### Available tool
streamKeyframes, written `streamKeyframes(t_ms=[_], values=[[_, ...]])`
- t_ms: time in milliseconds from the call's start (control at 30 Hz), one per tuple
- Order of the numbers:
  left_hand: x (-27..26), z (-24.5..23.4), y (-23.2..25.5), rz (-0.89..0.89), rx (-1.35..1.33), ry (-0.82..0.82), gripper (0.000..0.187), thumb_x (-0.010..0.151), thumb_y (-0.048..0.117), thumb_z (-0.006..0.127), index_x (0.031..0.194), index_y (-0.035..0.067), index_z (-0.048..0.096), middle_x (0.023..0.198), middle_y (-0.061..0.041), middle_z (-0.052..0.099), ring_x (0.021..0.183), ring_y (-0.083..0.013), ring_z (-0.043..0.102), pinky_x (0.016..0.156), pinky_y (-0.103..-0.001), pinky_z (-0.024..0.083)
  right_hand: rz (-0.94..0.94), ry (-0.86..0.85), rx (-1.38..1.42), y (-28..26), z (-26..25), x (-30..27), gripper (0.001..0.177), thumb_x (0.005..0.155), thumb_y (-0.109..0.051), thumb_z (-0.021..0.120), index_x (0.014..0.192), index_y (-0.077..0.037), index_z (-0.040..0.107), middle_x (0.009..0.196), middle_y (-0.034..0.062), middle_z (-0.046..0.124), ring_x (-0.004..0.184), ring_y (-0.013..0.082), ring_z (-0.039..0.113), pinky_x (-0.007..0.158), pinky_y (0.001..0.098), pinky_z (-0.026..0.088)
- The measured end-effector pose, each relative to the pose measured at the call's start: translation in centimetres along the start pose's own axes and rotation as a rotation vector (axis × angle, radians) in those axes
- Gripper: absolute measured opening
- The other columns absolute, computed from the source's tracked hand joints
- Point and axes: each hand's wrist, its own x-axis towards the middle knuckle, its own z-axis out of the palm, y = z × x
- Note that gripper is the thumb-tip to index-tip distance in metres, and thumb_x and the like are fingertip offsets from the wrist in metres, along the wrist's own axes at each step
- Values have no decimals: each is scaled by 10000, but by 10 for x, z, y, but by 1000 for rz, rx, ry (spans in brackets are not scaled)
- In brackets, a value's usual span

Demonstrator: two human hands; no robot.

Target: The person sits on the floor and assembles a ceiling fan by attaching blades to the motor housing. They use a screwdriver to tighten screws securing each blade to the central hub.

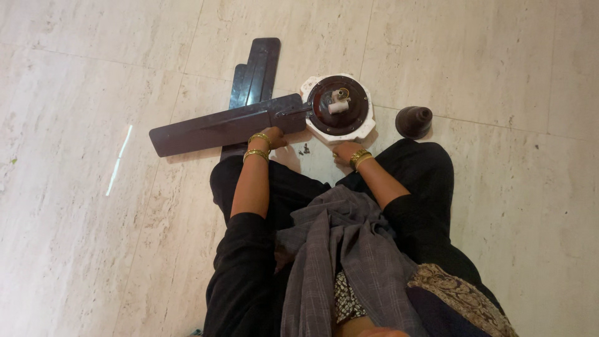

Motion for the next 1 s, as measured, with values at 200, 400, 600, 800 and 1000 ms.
streamKeyframes(t_ms=[200, 400, 600, 800, 1000], values=[[-11, -7, 1, -31, -27, -26, 497, 874, 436, 723, 1268, 133, 720, 1313, -133, 684, 1221, -336, 648, 1047, -476, 522, -83, 136, 451, 29, -46, -29, 343, 812, -370, 804, 1014, -95, 768, 936, 109, 775, 861, 265, 734, 783, 380, 556], [-15, -11, 8, -53, -35, -21, 503, 885, 431, 729, 1250, 85, 728, 1268, -179, 703, 1168, -355, 677, 1012, -475, 548, 76, 759, 664, 65, -97, -86, 246, 865, -225, 850, 1048, -73, 789, 935, 101, 735, 812, 174, 697, 731, 313, 557], [-21, -14, 14, -130, -27, -13, 510, 891, 434, 734, 1239, 61, 724, 1254, -201, 702, 1164, -370, 677, 993, -489, 557, 220, 912, 926, 54, -108, -89, 207, 902, -179, 835, 1049, -49, 769, 885, 87, 719, 731, 141, 659, 646, 261, 536], [-20, -13, 10, -135, -29, -8, 526, 881, 442, 742, 1210, 33, 728, 1250, -207, 699, 1176, -372, 668, 1004, -489, 549, -5, 1030, 643, 35, -108, -80, 190, 875, -98, 862, 1025, -29, 769, 981, 104, 736, 815, 173, 720, 711, 281, 586], [-17, -12, 8, -107, -9, 11, 529, 889, 436, 747, 1204, 10, 728, 1234, -231, 703, 1163, -375, 674, 996, -480, 556, -20, 996, 610, 26, -108, -72, 211, 844, -91, 871, 1018, -34, 765, 955, 106, 717, 816, 186, 720, 706, 293, 601]])
